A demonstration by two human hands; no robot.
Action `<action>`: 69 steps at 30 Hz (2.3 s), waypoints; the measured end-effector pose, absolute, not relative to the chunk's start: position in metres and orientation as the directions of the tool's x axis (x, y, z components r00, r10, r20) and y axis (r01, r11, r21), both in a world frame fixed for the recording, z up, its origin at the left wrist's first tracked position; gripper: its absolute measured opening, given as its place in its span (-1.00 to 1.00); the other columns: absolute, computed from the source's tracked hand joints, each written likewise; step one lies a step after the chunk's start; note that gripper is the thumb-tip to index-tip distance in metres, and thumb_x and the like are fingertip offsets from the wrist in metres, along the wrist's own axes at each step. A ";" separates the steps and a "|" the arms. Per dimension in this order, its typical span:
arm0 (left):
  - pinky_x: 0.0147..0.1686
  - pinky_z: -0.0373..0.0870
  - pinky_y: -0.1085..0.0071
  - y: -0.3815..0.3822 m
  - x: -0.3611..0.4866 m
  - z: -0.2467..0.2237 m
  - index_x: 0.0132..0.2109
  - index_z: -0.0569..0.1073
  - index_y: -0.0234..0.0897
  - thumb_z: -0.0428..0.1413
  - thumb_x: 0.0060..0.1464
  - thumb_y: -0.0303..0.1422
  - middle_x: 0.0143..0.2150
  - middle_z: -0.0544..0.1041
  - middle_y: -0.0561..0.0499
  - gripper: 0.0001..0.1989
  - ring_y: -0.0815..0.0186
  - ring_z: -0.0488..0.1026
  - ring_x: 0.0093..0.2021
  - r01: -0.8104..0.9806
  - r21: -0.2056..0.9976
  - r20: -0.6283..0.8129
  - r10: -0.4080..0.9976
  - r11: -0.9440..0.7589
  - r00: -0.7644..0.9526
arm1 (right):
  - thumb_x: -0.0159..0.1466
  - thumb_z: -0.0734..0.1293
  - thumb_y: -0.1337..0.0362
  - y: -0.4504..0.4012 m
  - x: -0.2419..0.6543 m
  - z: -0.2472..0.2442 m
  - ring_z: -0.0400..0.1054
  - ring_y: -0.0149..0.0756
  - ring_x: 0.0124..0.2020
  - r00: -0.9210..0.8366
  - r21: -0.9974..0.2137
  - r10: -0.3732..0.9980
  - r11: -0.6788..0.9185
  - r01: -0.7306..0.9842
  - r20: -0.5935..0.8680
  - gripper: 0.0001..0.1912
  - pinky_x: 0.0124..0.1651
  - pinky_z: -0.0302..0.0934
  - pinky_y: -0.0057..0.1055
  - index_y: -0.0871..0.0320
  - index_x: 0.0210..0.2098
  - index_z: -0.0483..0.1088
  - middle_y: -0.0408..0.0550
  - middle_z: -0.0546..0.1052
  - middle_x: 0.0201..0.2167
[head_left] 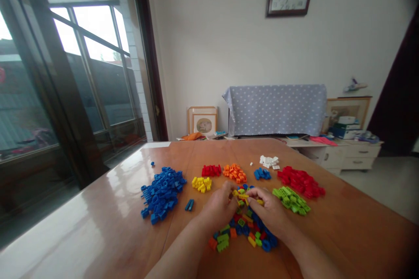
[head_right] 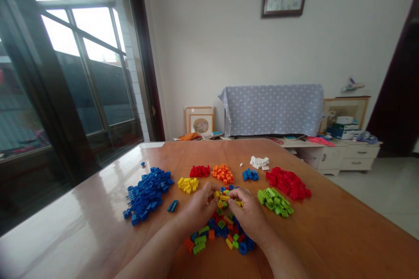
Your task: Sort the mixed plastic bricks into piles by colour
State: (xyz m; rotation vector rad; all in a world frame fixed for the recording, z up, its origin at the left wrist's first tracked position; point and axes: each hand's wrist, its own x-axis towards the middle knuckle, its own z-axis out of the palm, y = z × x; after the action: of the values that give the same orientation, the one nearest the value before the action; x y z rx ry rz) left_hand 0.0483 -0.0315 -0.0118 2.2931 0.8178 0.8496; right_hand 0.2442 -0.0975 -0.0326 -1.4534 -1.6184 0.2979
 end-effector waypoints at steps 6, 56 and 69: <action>-0.27 0.28 0.42 -0.017 0.038 -0.010 -0.09 0.45 -0.23 0.01 0.19 -0.41 -0.25 0.51 0.01 -0.82 0.29 0.43 -0.25 0.404 0.620 0.429 0.722 -0.673 0.543 | 0.29 0.27 0.11 -0.093 0.253 -0.038 0.44 -0.18 -0.19 0.202 -0.719 0.875 0.209 0.663 0.440 -0.76 -0.11 0.29 -0.32 0.09 -0.24 0.51 -0.05 0.58 -0.26; -0.15 0.28 0.36 -0.004 0.018 0.006 -0.22 0.59 -0.19 0.15 0.13 -0.29 -0.23 0.59 -0.02 -0.85 0.22 0.46 -0.15 0.649 0.433 0.449 0.775 -0.625 0.445 | 0.29 0.29 -0.01 -0.094 0.249 -0.038 0.45 -0.10 -0.08 0.156 -0.669 0.863 0.246 0.701 0.480 -0.63 -0.02 0.33 -0.22 0.02 -0.06 0.55 -0.02 0.62 -0.14; -0.07 0.21 0.11 0.036 -0.034 -0.005 -0.15 0.59 -0.06 0.08 0.13 -0.13 -0.04 0.61 -0.08 -0.74 -0.04 0.42 0.00 0.915 0.401 0.314 0.945 -0.047 -0.089 | 0.32 0.24 -0.02 -0.095 0.252 -0.035 0.43 -0.15 -0.19 0.174 -0.663 0.881 0.187 0.725 0.439 -0.65 -0.11 0.26 -0.27 0.04 -0.19 0.56 -0.06 0.61 -0.23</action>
State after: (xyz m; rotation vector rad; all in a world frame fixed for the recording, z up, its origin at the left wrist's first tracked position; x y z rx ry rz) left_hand -0.0343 0.0363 -0.0048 2.0805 2.1274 0.8091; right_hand 0.2522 -0.0953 -0.0347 -1.5714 -1.5843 0.2244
